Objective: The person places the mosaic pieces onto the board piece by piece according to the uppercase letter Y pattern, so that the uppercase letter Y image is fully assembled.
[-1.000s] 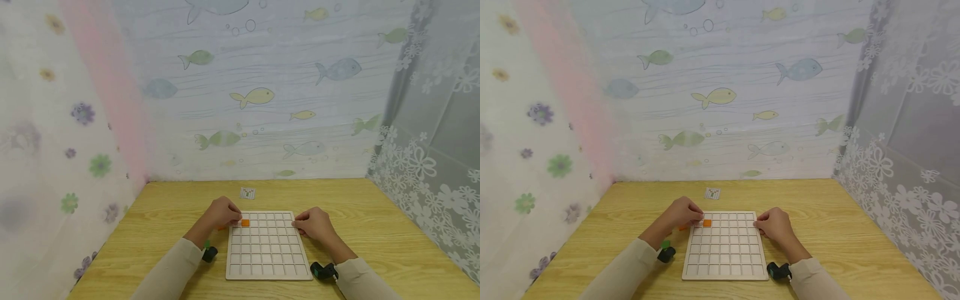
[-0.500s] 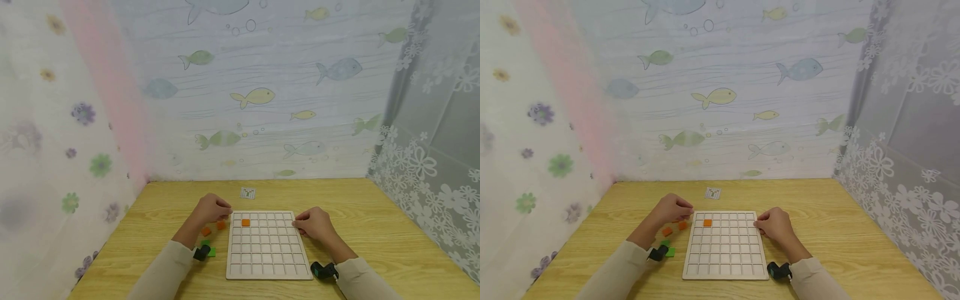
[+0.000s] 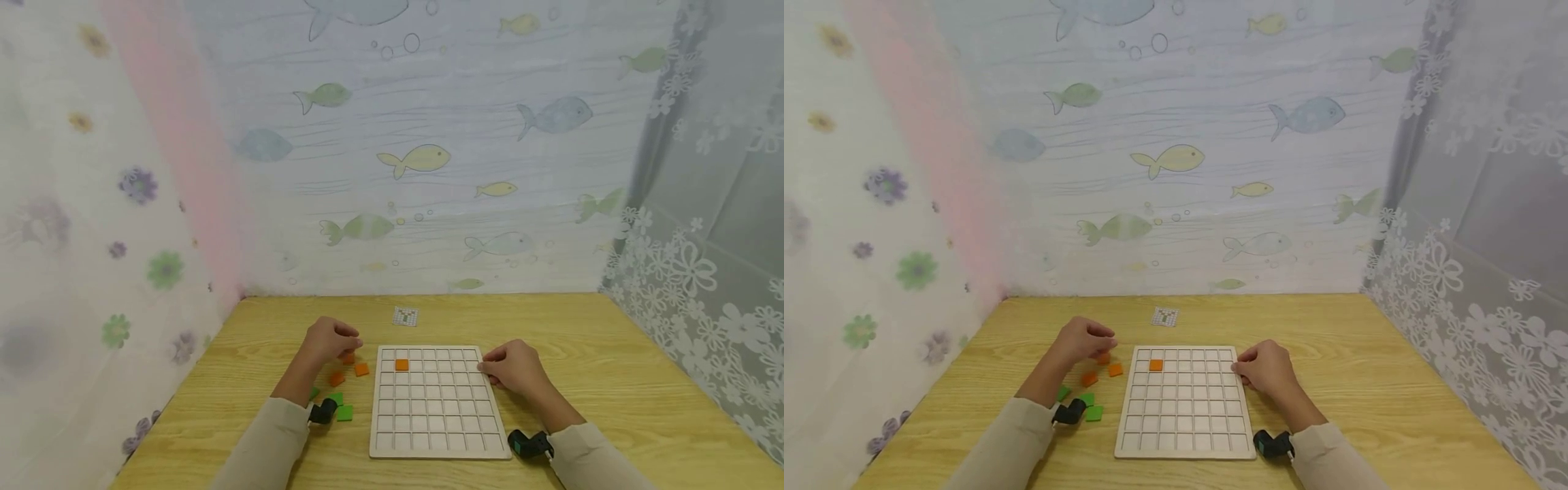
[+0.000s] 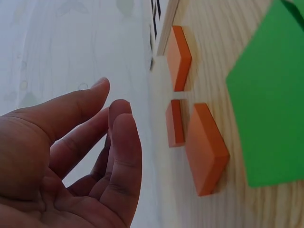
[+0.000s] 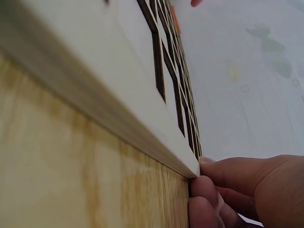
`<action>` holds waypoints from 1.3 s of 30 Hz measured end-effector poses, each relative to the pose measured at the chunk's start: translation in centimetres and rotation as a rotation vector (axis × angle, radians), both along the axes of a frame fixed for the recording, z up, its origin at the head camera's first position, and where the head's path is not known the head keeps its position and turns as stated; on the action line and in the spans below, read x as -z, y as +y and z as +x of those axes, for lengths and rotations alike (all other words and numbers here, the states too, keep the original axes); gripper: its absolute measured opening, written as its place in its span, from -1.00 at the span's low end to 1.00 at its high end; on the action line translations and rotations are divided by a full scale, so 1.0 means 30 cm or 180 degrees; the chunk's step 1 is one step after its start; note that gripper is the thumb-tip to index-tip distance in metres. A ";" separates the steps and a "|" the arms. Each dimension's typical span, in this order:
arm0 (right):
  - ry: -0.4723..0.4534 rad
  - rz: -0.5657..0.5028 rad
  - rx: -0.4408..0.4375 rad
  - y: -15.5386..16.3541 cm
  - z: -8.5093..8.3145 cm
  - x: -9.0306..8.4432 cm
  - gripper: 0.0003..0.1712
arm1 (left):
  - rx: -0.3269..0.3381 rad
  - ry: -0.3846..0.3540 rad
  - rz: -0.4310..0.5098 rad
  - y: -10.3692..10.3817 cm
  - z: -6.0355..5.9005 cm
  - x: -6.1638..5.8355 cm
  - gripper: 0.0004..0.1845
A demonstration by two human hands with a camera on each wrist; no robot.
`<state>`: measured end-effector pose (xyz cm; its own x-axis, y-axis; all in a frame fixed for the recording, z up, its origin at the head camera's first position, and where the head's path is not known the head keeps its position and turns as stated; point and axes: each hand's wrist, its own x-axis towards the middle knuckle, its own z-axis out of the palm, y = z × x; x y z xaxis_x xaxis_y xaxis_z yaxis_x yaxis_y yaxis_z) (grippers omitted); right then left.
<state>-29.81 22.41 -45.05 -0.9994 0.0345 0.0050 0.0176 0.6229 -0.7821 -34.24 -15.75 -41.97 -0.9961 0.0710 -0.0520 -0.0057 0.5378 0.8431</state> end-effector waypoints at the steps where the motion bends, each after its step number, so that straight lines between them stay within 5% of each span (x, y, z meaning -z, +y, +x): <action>1: 0.0004 0.0000 -0.0005 0.000 0.001 0.002 -0.86 | -0.0027 -0.0011 -0.0032 -0.004 0.000 0.002 -0.66; 17: 0.0000 -0.0051 -0.0035 -0.005 -0.003 0.004 -0.86 | -0.0219 -0.0249 -0.0260 -0.054 0.003 0.028 -0.68; 39: -0.0004 -0.0020 0.0017 0.000 0.006 -0.001 -0.88 | -0.0061 -0.0251 -0.0259 -0.057 -0.022 0.058 -0.76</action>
<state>-29.64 22.40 -45.01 -0.9992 0.0398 0.0034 0.0220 0.6178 -0.7860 -34.90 -17.45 -43.71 -0.9898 0.0444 -0.1352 -0.0812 0.6036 0.7932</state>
